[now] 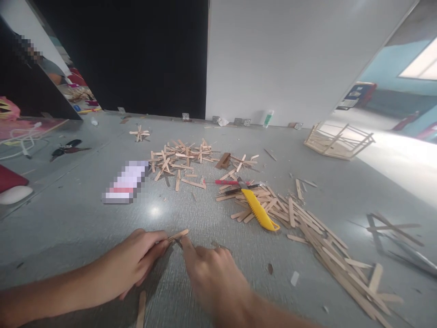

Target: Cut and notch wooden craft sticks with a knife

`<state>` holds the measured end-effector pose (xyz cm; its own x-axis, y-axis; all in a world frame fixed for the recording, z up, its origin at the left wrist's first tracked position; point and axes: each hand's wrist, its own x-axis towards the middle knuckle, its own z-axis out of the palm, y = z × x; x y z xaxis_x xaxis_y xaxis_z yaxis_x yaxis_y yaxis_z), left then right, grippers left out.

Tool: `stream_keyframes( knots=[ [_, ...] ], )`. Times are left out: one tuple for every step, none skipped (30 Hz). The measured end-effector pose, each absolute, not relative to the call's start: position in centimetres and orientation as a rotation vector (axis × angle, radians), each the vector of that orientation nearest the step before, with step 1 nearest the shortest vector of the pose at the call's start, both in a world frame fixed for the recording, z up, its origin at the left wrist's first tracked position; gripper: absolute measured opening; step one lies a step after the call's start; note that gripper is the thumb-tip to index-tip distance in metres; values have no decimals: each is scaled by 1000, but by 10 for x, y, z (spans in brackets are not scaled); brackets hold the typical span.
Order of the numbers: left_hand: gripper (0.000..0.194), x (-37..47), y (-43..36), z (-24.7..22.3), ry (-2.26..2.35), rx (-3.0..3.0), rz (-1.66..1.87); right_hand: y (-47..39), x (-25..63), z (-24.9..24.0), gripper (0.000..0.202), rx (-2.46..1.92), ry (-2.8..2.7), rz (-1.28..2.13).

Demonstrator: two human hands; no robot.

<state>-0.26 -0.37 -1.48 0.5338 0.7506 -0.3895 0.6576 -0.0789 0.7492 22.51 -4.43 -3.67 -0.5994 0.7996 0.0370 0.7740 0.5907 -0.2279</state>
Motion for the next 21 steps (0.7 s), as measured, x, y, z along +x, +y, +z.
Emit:
stream_keyframes(
  knots=[
    [45, -2, -3, -14, 1169, 1780, 118, -44, 225, -37, 49, -1329, -2656, 292],
    [45, -2, -3, -13, 1168, 1771, 117, -44, 225, -37, 48, -1325, -2645, 309],
    [45, -2, -2, -13, 1166, 1758, 115, -44, 225, -37, 48, -1322, -2642, 325],
    [45, -2, -3, -13, 1164, 1748, 114, -44, 225, -36, 49, -1319, -2644, 341],
    [45, -2, -3, -13, 1163, 1740, 117, -43, 226, -35, 49, -1317, -2646, 353],
    [45, -3, -3, -12, 1159, 1737, 124, -43, 226, -35, 50, -1312, -2649, 362],
    [45, -3, -4, -12, 1151, 1737, 131, -43, 226, -34, 50, -1314, -2649, 368],
    [45, -3, -4, -12, 1141, 1739, 135, -43, 226, -34, 51, -1316, -2646, 372],
    [45, -3, -4, -11, 1133, 1741, 136, -43, 226, -34, 51, -1317, -2641, 383],
    [45, -3, -4, -10, 1129, 1743, 138, -44, 227, -34, 51, -1321, -2630, 399],
    [44, -3, -4, -10, 1125, 1742, 137, -44, 227, -34, 50, -1327, -2612, 416],
    [44, -3, -4, -9, 1125, 1741, 137, -44, 227, -34, 50, -1330, -2590, 431],
    [45, -3, -4, -9, 1128, 1740, 137, -45, 227, -33, 50, -1330, -2565, 440],
    [45, -3, -4, -8, 1131, 1741, 136, -45, 227, -33, 50, -1329, -2543, 446],
    [46, -3, -4, -8, 1137, 1741, 136, -45, 228, -33, 49, -1329, -2529, 449],
    [47, -3, -5, -8, 1143, 1742, 137, -45, 228, -33, 49, -1327, -2524, 449],
    [48, -2, -5, -9, 1151, 1744, 139, -45, 228, -33, 49, -1326, -2529, 454],
    [48, -2, -5, -9, 1159, 1746, 143, -45, 228, -33, 48, -1326, -2537, 462],
    [48, -3, -6, -9, 1165, 1747, 146, -44, 228, -33, 48, -1332, -2543, 469],
    [48, -3, -6, -10, 1168, 1746, 146, -44, 228, -33, 48, -1340, -2544, 470],
    [47, -3, -6, -10, 1170, 1743, 145, -45, 228, -33, 47, -1348, -2540, 467]
  ],
)
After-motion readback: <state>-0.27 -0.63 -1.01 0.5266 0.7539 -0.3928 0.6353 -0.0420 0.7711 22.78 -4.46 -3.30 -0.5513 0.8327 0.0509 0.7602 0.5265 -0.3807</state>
